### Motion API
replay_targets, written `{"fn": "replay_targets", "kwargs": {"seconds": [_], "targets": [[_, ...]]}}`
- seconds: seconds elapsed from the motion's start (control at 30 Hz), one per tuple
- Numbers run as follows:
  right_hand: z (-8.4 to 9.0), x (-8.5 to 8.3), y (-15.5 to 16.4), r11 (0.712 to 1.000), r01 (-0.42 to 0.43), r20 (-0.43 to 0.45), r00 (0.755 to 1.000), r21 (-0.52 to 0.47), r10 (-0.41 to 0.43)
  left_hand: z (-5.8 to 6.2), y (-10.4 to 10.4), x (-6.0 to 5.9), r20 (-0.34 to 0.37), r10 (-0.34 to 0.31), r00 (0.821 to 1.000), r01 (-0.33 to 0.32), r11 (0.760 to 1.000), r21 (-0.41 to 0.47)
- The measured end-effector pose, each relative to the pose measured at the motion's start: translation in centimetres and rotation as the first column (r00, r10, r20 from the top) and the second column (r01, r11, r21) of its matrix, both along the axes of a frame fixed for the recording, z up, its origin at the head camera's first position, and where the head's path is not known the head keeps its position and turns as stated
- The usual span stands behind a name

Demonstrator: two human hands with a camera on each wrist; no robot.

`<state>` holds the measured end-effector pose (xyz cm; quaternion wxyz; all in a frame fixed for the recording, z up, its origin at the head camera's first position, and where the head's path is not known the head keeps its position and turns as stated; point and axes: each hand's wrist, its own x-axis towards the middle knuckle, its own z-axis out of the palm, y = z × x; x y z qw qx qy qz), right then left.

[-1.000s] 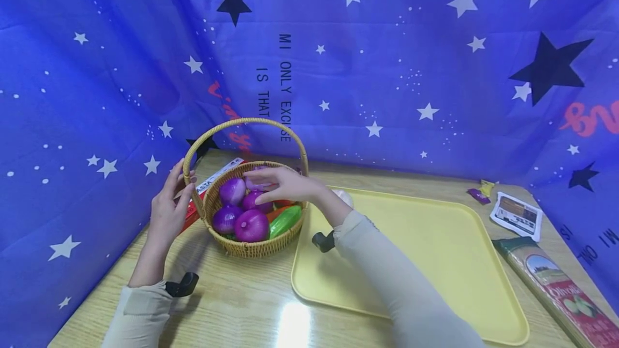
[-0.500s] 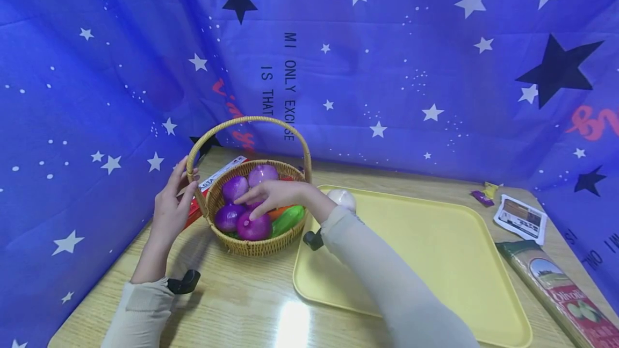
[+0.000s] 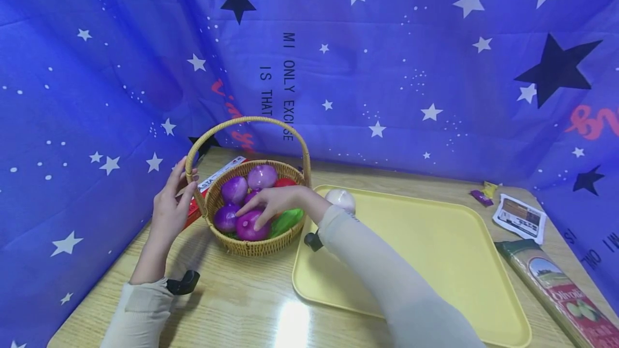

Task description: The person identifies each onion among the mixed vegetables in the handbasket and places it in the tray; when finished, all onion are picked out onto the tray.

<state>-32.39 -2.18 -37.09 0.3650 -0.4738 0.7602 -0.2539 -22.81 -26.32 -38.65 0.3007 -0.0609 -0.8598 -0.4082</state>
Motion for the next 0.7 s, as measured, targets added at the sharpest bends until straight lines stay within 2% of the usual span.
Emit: {"fn": "replay_targets", "kwargs": {"seconds": [0.5,0.7], "targets": [[-0.17,-0.06,0.04,1.0,0.005,-0.02,1.0,-0.018,-0.005,0.0,-0.01,-0.03,-0.003,0.003,1.0,-0.003,1.0,-0.008],[0.1,0.03,0.13,1.0,0.007,0.003,1.0,-0.005,-0.007,0.05,0.04,0.15,-0.003,-0.001,1.0,0.001,1.0,-0.008]]}}
